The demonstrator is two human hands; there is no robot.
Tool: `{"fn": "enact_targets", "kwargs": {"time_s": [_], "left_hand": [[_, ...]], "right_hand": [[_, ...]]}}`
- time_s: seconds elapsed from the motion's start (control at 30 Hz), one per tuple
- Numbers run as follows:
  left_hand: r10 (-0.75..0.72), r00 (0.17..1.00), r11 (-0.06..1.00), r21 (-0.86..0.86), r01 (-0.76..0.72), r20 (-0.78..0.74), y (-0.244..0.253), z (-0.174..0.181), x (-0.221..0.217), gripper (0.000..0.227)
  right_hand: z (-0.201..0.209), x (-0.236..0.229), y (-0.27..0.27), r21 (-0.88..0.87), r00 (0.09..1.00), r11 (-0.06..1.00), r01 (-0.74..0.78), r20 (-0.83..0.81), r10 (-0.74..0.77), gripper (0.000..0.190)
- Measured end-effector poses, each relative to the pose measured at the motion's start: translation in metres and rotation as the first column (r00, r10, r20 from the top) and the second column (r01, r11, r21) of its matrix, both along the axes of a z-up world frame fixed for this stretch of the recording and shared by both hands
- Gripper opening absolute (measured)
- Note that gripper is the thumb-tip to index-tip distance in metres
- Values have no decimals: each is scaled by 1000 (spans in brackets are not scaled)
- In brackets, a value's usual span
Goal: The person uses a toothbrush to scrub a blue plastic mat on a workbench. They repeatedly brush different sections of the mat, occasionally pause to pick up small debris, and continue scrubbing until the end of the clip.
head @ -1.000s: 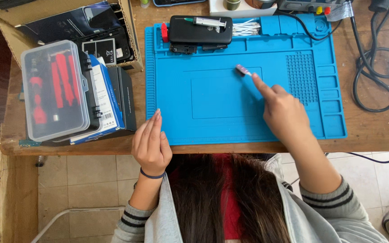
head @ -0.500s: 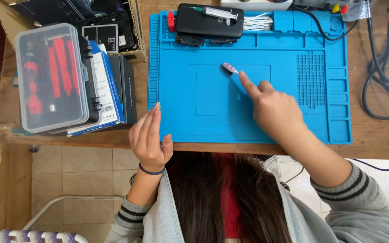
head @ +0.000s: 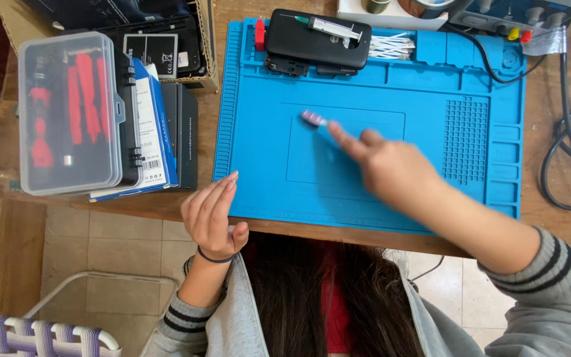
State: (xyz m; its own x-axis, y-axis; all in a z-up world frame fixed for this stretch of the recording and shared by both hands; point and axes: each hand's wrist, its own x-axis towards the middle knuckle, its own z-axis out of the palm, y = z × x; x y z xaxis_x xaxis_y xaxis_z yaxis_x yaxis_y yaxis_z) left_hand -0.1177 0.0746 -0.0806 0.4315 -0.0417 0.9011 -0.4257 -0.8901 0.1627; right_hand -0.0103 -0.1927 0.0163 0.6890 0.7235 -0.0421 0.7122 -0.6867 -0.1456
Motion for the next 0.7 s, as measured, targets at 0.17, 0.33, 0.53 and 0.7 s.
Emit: {"fn": "enact_targets", "kwargs": {"time_s": [0.17,0.33,0.53,0.7], "left_hand": [[6,999,999,31,-7,48,4,-11,-5,59],[-2,997,999,51,-2,78,8,-18,-8,58],[-87,995,996,7,86,42,9,-15,-9,36],[-113,993,993,-22,114,36,9,-17,-11,35]], "right_hand": [[13,-51,21,150,857,962,-227,-439,271,68],[13,-16,6,174,962,976,-133,-215,170,65],[23,-39,14,201,723,969,-145,-647,243,63],[15,-6,-8,145,992,989,-28,-116,45,67]]}}
